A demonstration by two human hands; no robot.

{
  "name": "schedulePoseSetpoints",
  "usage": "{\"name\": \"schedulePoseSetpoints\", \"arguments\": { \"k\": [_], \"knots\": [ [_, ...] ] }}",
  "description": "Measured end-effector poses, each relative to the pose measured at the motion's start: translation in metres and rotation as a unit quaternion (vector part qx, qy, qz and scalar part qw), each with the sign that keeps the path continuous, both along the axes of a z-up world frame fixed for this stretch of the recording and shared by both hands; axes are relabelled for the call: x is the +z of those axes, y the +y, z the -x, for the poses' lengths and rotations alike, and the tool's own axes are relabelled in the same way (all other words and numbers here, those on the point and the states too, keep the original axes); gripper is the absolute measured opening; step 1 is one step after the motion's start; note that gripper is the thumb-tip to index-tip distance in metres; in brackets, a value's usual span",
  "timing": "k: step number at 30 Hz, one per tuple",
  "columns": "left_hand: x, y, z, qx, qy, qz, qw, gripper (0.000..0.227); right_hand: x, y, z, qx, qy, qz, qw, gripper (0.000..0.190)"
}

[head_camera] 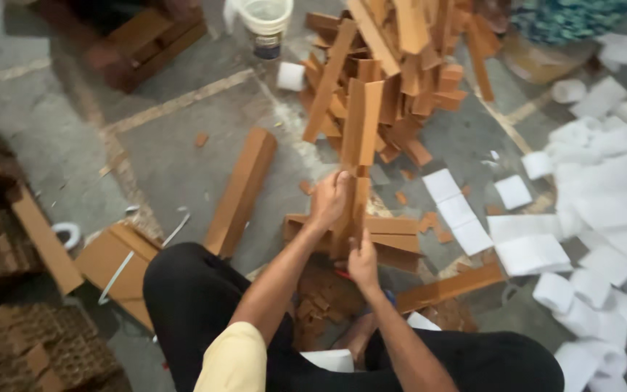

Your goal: The person sits on the floor and uses a red utility knife to cut long brown cardboard strips into smaller pieces. The person repeatedly picks up a strip, cuts it, and places the resulting pieces onto a growing pile on the floor.

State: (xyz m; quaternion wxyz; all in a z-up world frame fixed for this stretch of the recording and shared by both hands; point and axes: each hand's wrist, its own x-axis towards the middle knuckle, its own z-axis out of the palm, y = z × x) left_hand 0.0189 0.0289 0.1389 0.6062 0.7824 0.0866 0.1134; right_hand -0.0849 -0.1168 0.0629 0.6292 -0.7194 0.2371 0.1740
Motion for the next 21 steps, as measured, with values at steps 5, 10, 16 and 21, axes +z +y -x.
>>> {"name": "schedulePoseSetpoints", "arguments": {
  "k": [5,10,16,21],
  "knots": [
    [-0.039,0.045,-0.016,0.081,0.033,-0.019,0.996,0.034,0.079,-0.021,-0.134,0.062,-0.339,0.165,0.924,0.051],
    [-0.105,0.143,-0.006,0.217,-0.048,-0.276,0.935,0.046,0.151,-0.070,-0.275,-0.100,-0.278,0.099,0.950,0.075],
    [-0.149,0.206,0.039,0.235,0.257,-0.398,0.848,0.071,0.048,-0.127,-0.225,0.044,-0.374,0.299,0.877,0.028],
    [-0.134,0.212,0.042,0.193,0.327,-0.360,0.852,0.048,-0.047,-0.145,-0.120,0.309,-0.275,0.256,0.874,0.047]
  ]
}}
